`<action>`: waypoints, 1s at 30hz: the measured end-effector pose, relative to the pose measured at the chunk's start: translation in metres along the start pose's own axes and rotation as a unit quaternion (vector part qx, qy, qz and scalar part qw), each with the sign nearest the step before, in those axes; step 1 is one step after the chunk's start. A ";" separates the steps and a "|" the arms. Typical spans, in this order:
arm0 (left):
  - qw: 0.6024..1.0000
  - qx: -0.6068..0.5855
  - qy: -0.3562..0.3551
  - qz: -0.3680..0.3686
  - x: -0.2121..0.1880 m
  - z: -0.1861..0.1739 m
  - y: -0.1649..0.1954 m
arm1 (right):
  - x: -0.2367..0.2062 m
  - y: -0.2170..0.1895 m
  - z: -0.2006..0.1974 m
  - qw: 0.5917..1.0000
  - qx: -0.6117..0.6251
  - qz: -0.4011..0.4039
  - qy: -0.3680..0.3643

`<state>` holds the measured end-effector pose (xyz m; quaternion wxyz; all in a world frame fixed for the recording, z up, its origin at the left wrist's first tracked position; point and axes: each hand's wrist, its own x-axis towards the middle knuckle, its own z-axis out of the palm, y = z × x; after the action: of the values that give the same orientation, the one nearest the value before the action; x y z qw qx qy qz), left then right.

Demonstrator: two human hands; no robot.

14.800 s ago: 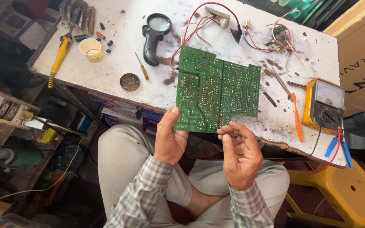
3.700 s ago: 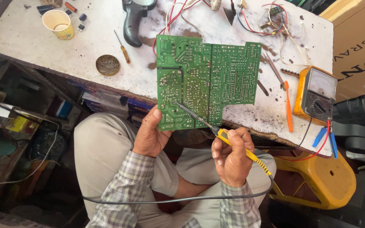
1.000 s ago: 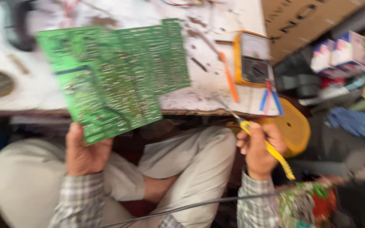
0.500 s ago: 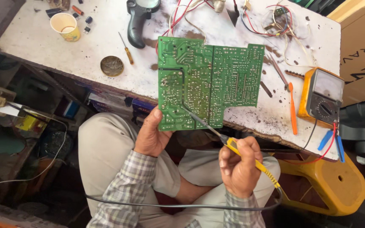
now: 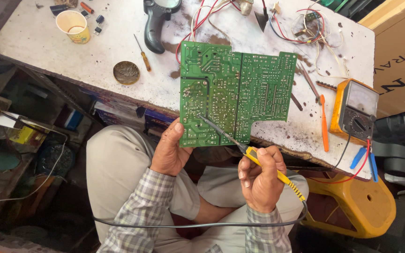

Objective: The person tests a small electronic component with a multimeter, then uses a soldering iron to work on a green circuit board. They inspect the board with a magnifying glass and handle various tools and components on a cluttered workbench.

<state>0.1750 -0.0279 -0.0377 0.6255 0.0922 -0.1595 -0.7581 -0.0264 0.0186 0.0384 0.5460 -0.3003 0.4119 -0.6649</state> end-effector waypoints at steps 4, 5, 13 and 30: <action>1.000 0.004 0.003 0.001 0.000 -0.001 -0.001 | 0.000 0.000 0.000 1.000 -0.003 -0.002 -0.002; 1.000 0.007 0.003 0.000 0.000 -0.001 0.000 | 0.000 0.000 -0.001 1.000 -0.004 -0.003 -0.002; 1.000 0.004 0.003 -0.003 0.000 0.000 0.000 | -0.001 -0.003 -0.006 1.000 -0.002 -0.005 0.010; 1.000 0.008 0.002 0.002 -0.001 0.000 0.000 | -0.005 0.002 -0.004 1.000 -0.007 -0.014 -0.003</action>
<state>0.1755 -0.0274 -0.0376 0.6263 0.0988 -0.1643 -0.7556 -0.0272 0.0240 0.0347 0.5356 -0.3117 0.4111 -0.6686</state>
